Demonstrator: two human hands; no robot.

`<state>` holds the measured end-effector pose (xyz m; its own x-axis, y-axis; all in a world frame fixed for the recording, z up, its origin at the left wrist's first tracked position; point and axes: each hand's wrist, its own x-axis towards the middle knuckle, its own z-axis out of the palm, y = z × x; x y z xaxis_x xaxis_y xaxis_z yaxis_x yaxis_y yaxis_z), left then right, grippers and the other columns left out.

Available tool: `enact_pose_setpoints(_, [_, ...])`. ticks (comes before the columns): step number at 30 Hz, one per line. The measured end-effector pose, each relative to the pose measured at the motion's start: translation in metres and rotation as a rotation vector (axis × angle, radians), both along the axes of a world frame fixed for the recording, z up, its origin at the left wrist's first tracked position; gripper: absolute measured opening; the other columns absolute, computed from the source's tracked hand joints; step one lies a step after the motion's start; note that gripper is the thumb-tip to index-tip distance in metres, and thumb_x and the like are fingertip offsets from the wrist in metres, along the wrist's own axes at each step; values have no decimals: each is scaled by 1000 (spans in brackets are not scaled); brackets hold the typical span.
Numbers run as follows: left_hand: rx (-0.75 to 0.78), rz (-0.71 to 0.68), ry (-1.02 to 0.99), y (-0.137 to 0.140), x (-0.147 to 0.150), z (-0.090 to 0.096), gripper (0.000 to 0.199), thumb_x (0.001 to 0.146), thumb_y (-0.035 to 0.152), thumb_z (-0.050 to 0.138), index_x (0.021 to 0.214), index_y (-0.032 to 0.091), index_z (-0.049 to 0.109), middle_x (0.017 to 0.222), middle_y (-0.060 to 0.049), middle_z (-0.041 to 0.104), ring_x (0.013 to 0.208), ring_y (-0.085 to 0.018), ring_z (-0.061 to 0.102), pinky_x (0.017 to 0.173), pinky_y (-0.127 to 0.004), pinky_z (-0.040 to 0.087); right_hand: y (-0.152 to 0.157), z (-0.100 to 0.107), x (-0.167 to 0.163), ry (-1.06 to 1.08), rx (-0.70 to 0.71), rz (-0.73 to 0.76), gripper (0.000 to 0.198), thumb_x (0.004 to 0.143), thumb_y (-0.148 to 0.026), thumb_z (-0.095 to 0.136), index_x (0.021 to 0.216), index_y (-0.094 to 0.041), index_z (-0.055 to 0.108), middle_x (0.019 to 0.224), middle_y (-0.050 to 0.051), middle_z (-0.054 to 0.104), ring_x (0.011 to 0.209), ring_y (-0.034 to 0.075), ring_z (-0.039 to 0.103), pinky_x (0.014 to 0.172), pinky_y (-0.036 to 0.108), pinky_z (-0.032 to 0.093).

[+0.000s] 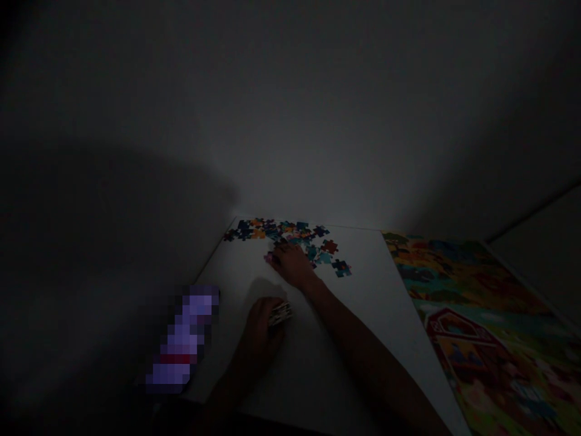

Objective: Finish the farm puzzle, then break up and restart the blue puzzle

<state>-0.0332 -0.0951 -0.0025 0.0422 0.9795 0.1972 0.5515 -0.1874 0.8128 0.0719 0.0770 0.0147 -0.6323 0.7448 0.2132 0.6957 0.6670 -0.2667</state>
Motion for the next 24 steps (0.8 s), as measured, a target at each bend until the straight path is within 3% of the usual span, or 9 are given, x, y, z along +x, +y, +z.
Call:
enact_pose_setpoints(5, [5, -13, 33, 3, 0, -1, 46, 71, 6, 53, 115, 22, 56, 112, -8, 56, 106, -26, 53, 93, -44, 46, -7, 7, 7, -25, -34, 17, 26, 97, -38, 52, 102, -15, 65, 108, 14, 67, 109, 26, 58, 95, 39, 39])
enact_pose_setpoints(10, [6, -11, 66, 3, 0, 0, 45, 71, 6, 53, 112, 22, 54, 109, -8, 57, 104, -26, 53, 92, -44, 45, 0, 21, 3, -66, -123, -41, 44, 88, -32, 64, 126, -12, 55, 118, 19, 62, 104, 27, 60, 86, 35, 44])
enact_pose_setpoints(13, [16, 7, 78, 1, 0, 1, 43, 70, 7, 53, 111, 21, 54, 108, -8, 57, 102, -26, 54, 90, -43, 46, 8, 26, 11, 32, -216, -7, 23, 86, -25, 63, 108, -15, 63, 104, 13, 67, 94, 23, 62, 81, 32, 44])
enact_pose_setpoints(16, [18, 7, 75, 1, 0, 0, 42, 70, 9, 55, 110, 21, 54, 107, -8, 58, 100, -26, 56, 87, -42, 47, 6, 21, 33, 328, -438, 45, 5, 84, -22, 61, 86, -18, 60, 87, 5, 66, 84, 19, 62, 77, 31, 46])
enact_pose_setpoints(20, [10, 71, 21, 4, 1, -1, 38, 69, 10, 55, 105, 21, 53, 99, -7, 59, 92, -24, 59, 82, -40, 50, -22, 0, 66, 749, -831, 166, 21, 77, -33, 69, 84, -20, 54, 87, 2, 64, 86, 18, 63, 79, 33, 48])
enact_pose_setpoints(24, [45, 102, -33, 6, 3, 1, 37, 68, 11, 54, 103, 20, 52, 108, -9, 57, 98, -24, 60, 84, -41, 50, -54, -14, 79, 884, -995, 191, 23, 78, -34, 70, 86, -20, 54, 93, 4, 66, 91, 18, 63, 83, 35, 47])
